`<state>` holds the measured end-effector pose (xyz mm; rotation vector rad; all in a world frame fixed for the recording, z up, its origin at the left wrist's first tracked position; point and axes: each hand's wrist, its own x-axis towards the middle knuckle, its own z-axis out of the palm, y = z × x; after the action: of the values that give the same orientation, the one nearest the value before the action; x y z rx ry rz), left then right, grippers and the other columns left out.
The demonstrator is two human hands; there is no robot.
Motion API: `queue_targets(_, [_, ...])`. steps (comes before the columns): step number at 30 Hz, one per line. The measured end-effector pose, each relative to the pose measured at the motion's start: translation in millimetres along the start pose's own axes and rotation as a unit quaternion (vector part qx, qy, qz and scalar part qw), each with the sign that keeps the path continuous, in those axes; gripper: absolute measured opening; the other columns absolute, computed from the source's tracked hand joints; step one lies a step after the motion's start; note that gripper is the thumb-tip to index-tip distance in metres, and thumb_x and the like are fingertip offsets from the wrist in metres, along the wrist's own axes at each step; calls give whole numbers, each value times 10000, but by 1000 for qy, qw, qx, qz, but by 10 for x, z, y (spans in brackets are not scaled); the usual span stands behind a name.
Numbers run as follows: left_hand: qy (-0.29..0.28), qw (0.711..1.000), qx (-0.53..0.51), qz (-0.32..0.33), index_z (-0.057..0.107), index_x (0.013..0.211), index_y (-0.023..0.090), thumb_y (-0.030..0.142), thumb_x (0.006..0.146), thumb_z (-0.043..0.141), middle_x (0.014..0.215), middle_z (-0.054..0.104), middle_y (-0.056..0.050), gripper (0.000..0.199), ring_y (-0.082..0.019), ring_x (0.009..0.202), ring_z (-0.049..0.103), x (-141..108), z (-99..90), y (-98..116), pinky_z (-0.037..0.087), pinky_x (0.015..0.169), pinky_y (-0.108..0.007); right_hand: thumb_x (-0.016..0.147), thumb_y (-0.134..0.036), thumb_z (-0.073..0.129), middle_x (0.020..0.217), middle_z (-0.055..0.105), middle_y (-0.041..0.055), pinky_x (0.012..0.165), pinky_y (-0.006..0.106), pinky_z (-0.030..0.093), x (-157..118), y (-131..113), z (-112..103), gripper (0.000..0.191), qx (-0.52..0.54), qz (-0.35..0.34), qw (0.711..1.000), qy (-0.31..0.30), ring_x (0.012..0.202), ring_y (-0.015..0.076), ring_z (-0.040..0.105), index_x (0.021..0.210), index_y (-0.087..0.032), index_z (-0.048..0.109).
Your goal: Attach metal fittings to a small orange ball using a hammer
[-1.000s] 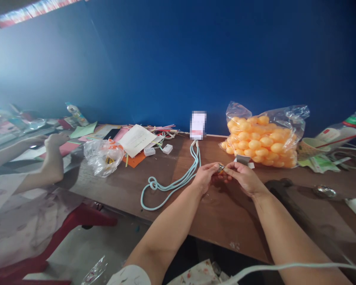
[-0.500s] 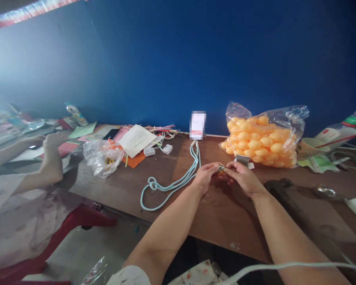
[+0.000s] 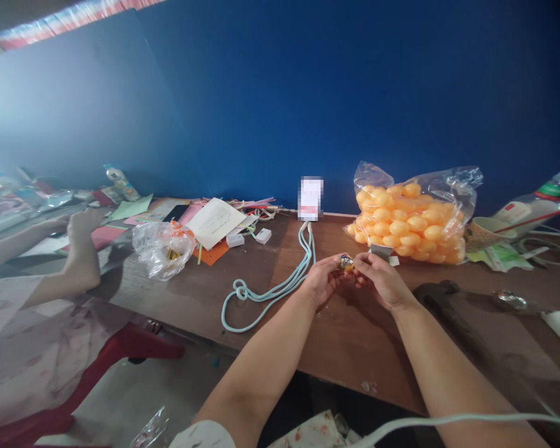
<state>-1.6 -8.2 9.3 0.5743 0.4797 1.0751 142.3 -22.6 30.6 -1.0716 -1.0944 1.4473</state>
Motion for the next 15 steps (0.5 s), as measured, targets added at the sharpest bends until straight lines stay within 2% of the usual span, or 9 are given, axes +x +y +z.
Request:
queue_targets(7, [29, 999, 22, -7, 666, 953, 92, 224, 775, 633, 772, 656, -66, 224, -103, 630, 588, -34, 50, 26, 489, 666, -234, 653, -457, 755, 618, 570, -36, 464, 242, 418, 24, 30, 21, 379, -43, -18, 999, 6, 494, 100, 491, 791, -208, 505])
queue_targets(15, [52, 998, 23, -11, 660, 934, 82, 212, 769, 633, 753, 652, -70, 212, -104, 615, 588, -41, 63, 21, 492, 637, -229, 666, -458, 747, 631, 572, -34, 478, 249, 446, 35, 43, 15, 374, -61, -24, 998, -2, 507, 105, 505, 810, -208, 509])
